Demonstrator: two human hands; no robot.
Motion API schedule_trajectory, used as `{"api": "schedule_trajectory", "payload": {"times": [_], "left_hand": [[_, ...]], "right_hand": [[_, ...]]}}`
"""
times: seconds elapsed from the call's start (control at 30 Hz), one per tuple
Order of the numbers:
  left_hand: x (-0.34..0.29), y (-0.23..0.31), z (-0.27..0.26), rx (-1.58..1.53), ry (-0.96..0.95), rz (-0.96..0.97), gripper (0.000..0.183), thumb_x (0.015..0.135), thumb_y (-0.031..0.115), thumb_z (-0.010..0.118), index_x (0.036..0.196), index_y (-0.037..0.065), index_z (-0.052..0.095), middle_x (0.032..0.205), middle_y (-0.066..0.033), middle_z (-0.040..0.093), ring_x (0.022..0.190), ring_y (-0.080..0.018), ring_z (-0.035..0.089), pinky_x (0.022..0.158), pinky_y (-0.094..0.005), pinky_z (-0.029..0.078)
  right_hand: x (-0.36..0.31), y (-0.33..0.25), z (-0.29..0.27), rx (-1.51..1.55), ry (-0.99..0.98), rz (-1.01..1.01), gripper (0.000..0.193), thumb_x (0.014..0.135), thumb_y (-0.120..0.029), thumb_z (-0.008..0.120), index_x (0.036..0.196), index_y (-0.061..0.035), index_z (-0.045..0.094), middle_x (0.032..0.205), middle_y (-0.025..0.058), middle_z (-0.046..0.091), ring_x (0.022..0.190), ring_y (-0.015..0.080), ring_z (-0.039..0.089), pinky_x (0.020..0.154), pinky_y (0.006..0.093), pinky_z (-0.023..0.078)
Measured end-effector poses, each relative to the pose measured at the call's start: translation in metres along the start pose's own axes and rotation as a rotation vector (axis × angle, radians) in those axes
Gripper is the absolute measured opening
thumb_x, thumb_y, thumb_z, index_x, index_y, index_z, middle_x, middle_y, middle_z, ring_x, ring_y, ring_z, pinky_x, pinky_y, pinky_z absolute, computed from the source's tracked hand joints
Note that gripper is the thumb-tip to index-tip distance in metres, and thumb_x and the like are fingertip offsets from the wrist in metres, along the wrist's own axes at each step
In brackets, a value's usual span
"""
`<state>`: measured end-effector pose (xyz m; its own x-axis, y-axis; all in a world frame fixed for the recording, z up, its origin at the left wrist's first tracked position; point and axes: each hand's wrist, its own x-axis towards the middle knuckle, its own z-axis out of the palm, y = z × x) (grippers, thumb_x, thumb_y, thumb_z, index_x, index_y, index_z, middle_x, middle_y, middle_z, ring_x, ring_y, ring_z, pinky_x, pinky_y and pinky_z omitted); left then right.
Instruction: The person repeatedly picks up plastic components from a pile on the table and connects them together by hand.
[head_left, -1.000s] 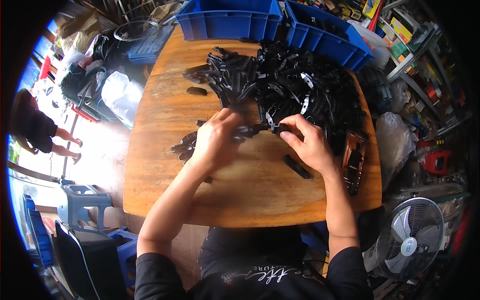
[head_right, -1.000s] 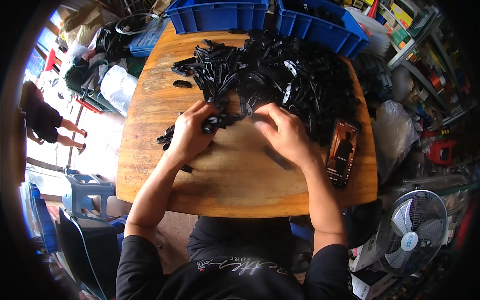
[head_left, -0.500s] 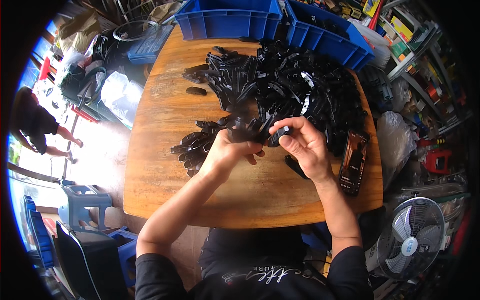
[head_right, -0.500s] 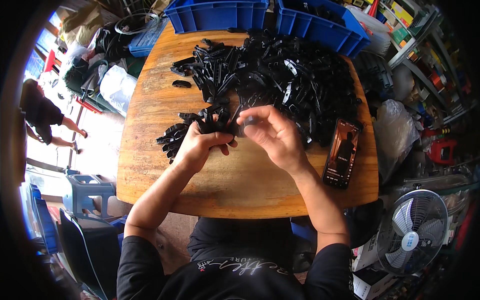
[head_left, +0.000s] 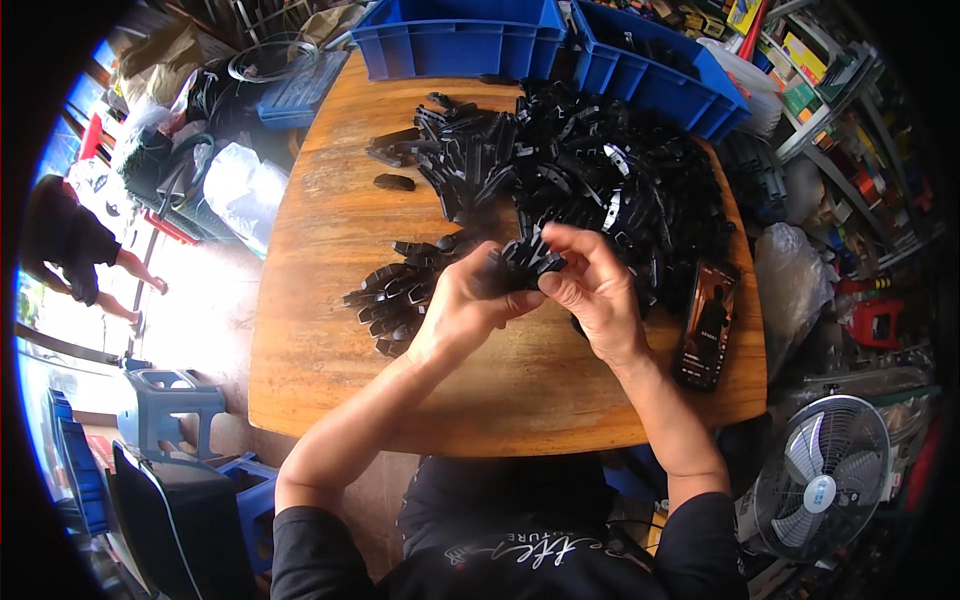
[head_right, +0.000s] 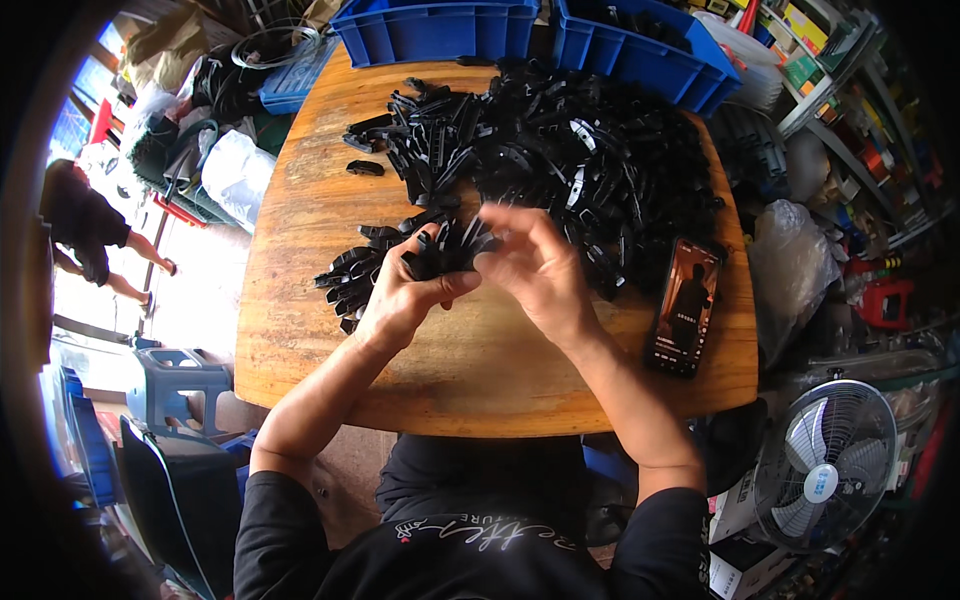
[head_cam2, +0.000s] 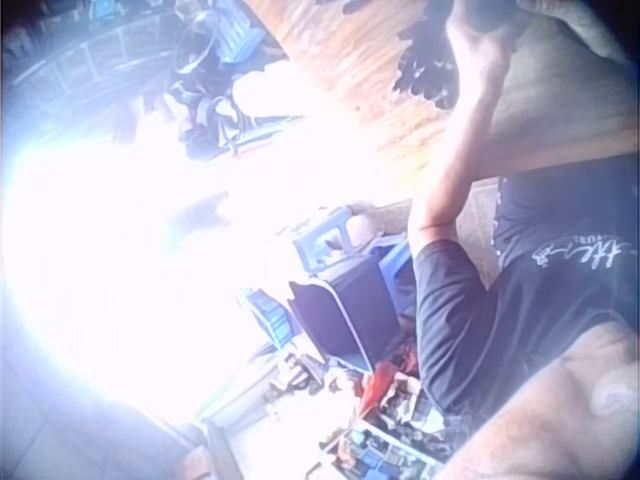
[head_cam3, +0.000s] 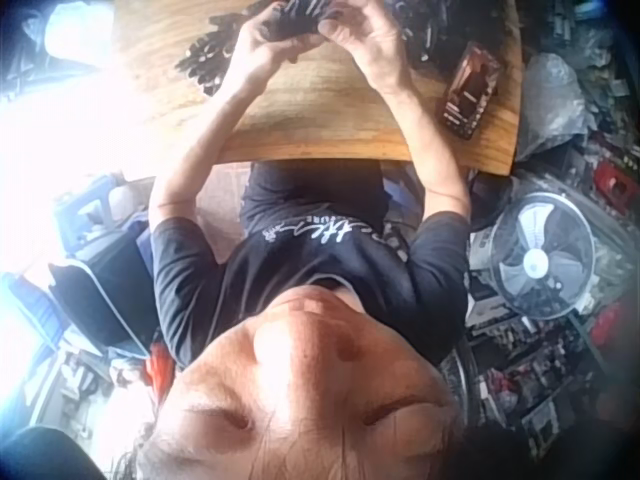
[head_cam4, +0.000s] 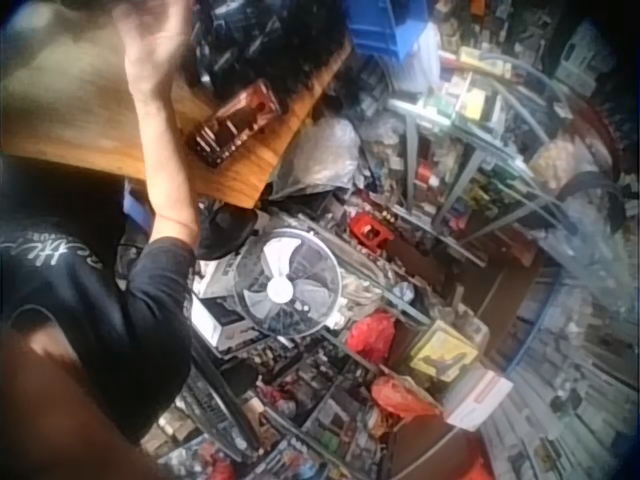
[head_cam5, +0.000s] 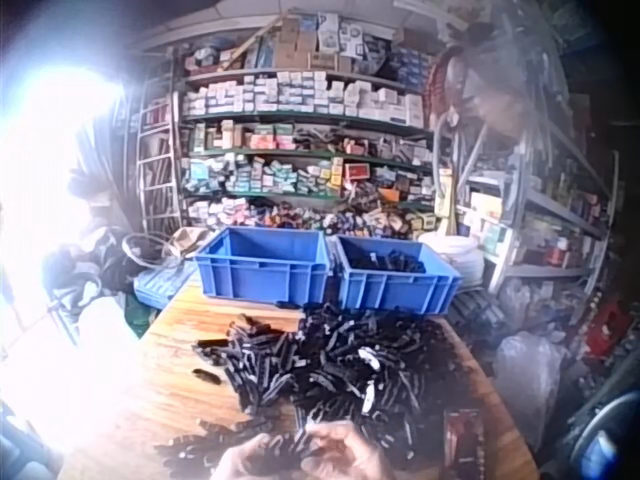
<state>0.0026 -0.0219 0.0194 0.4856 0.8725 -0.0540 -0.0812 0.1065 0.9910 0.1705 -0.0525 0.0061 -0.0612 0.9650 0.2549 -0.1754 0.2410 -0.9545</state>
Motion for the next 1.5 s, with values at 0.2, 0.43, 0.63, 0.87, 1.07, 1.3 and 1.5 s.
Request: {"api": "schedule_trajectory", "payload": {"times": [0.2, 0.43, 0.63, 0.87, 1.07, 1.3, 1.5], "left_hand": [[-0.003, -0.003, -0.002, 0.082, -0.002, -0.036, 0.023, 0.074, 0.015, 0.075, 0.082, 0.005, 0.056, 0.066, -0.0003, 0.056, 0.060, -0.0076, 0.053, 0.054, -0.0212, 0.043], [0.000, -0.013, 0.005, -0.018, -0.075, 0.052, 0.029, 0.076, 0.009, 0.071, 0.099, 0.004, 0.054, 0.076, -0.0017, 0.057, 0.065, -0.0070, 0.053, 0.055, -0.0220, 0.045], [0.001, -0.032, 0.007, 0.566, -0.061, 0.439, 0.074, 0.077, 0.009, 0.066, 0.136, 0.003, 0.022, 0.109, -0.0204, 0.058, 0.102, -0.0314, 0.059, 0.087, -0.0361, 0.047], [0.019, -0.007, -0.020, 0.219, -0.264, 0.127, 0.081, 0.080, 0.037, 0.067, 0.139, 0.001, 0.024, 0.126, -0.0212, 0.045, 0.109, -0.0256, 0.051, 0.083, -0.0317, 0.046], [0.102, 0.003, -0.136, 1.079, 0.367, 0.347, 0.053, 0.083, 0.052, 0.055, 0.122, 0.017, 0.054, 0.126, -0.0192, 0.047, 0.120, -0.0374, 0.039, 0.097, -0.0445, 0.036], [0.148, -0.040, -0.132, 1.340, 0.232, 0.211, 0.065, 0.079, 0.064, 0.047, 0.129, 0.022, 0.049, 0.141, -0.0206, 0.029, 0.132, -0.0408, 0.018, 0.102, -0.0550, 0.021], [0.092, -0.031, -0.111, 1.437, 0.036, 0.236, 0.070, 0.079, 0.059, 0.053, 0.134, 0.017, 0.042, 0.143, -0.0184, 0.026, 0.133, -0.0418, 0.015, 0.103, -0.0543, 0.021]], "right_hand": [[0.000, -0.010, -0.005, 0.043, -0.078, 0.149, 0.039, 0.083, -0.011, 0.065, 0.116, -0.0007, 0.049, 0.102, 0.0019, 0.056, 0.096, 0.0088, 0.051, 0.089, 0.0257, 0.040], [0.002, -0.007, -0.020, -0.200, -0.116, 0.109, 0.045, 0.077, -0.013, 0.072, 0.115, -0.0013, 0.050, 0.099, 0.0026, 0.058, 0.093, 0.0091, 0.053, 0.081, 0.0242, 0.045], [0.007, -0.002, 0.003, -0.379, -0.205, -0.139, 0.067, 0.069, -0.028, 0.080, 0.120, -0.0043, 0.043, 0.101, 0.0046, 0.054, 0.093, 0.0110, 0.053, 0.083, 0.0273, 0.045], [0.036, -0.006, -0.015, -0.089, 0.126, 0.250, 0.036, 0.071, -0.024, 0.074, 0.096, -0.0106, 0.052, 0.084, -0.0013, 0.054, 0.074, 0.0064, 0.052, 0.060, 0.0222, 0.045], [0.202, -0.085, -0.125, -0.196, 0.584, -0.038, 0.027, 0.071, -0.025, 0.074, 0.087, -0.0161, 0.054, 0.078, -0.0033, 0.058, 0.059, 0.0057, 0.055, 0.040, 0.0182, 0.044], [0.255, -0.125, -0.208, -0.627, 0.421, -0.198, 0.047, 0.082, -0.027, 0.066, 0.117, -0.0008, 0.048, 0.097, 0.0065, 0.057, 0.078, 0.0133, 0.058, 0.067, 0.0268, 0.052], [0.089, -0.041, -0.065, -1.248, -0.318, -0.127, 0.019, 0.076, -0.019, 0.066, 0.089, -0.0048, 0.063, 0.085, 0.0115, 0.062, 0.078, 0.0253, 0.060, 0.073, 0.0359, 0.049]]}}
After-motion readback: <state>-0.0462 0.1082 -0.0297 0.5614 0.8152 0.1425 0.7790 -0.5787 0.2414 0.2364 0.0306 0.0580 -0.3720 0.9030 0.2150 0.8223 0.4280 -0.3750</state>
